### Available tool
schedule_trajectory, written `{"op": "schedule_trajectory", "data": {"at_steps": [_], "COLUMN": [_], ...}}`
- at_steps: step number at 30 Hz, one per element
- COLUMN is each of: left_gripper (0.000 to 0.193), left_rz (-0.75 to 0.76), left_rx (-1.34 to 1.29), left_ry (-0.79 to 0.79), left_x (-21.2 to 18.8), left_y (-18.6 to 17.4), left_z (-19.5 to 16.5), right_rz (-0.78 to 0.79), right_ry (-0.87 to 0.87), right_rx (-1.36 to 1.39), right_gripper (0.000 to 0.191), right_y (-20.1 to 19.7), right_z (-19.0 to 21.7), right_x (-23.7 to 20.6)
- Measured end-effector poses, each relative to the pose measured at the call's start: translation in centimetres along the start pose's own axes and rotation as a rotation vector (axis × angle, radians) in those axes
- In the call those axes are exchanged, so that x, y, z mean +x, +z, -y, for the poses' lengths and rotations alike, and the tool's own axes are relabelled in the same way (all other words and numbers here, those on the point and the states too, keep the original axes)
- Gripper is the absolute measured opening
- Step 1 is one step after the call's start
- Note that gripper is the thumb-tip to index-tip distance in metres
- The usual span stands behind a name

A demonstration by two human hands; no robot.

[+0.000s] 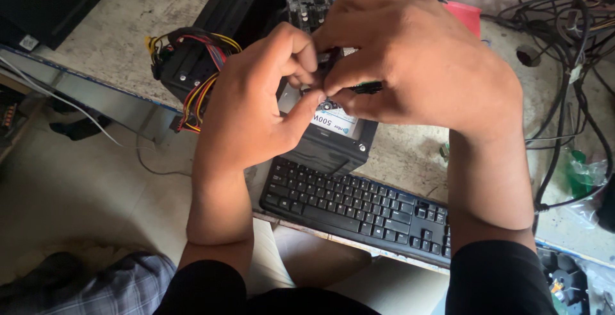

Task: The person removes a motherboard from a red foam pad, places it into a computer case, and connects several power and front-panel cables to the motherboard. The person handles the case, motherboard, and cables throughout the clip.

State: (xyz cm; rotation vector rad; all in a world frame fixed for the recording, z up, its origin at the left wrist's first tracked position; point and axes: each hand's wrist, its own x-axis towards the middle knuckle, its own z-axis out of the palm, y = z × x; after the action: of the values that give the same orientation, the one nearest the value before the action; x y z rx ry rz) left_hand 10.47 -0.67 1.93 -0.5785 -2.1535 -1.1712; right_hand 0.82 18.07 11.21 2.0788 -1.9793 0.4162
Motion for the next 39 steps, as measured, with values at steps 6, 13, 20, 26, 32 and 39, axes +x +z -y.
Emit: {"op": "schedule_trajectory", "data": {"at_steps": [6,13,20,26,32,39], "left_gripper": [0.033,0.034,0.031,0.031,0.032,0.033], "left_rz": [0.012,-0.005,-0.016,-0.028,-0.023,-0.022], "left_rx": [-0.005,0.044,0.034,0.030,0.047,0.073], "left_ry": [-0.015,-0.017,0.006,0.001,0.002,0.013], "left_x": [-0.1,0.1,-0.1,-0.1,0.0,0.0], "left_y": [0.1,0.1,0.2,0.2,0.2,0.2], "left_z": [0.3,-0.1,0.1,0.1,0.0,0.0], "right_rz": [-0.003,-0.043,-0.059,-0.033,0.000,0.005], "right_ry": [0.019,-0.004,-0.007,0.035,0.115,0.063], "right_rx": [-0.018,-0.076,-0.048,-0.067,-0.058,-0.050], "right_gripper": [0.027,0.020,0.018,0.015,0.018,0.025], "right_y": [0.3,-0.1,0.2,0.3,0.4,0.0], "right_z": [0.2,0.4,0.1,0.5,0.6,0.0], "right_x": [-0.3,-0.2,0.4,0.2,-0.5,-0.9]}}
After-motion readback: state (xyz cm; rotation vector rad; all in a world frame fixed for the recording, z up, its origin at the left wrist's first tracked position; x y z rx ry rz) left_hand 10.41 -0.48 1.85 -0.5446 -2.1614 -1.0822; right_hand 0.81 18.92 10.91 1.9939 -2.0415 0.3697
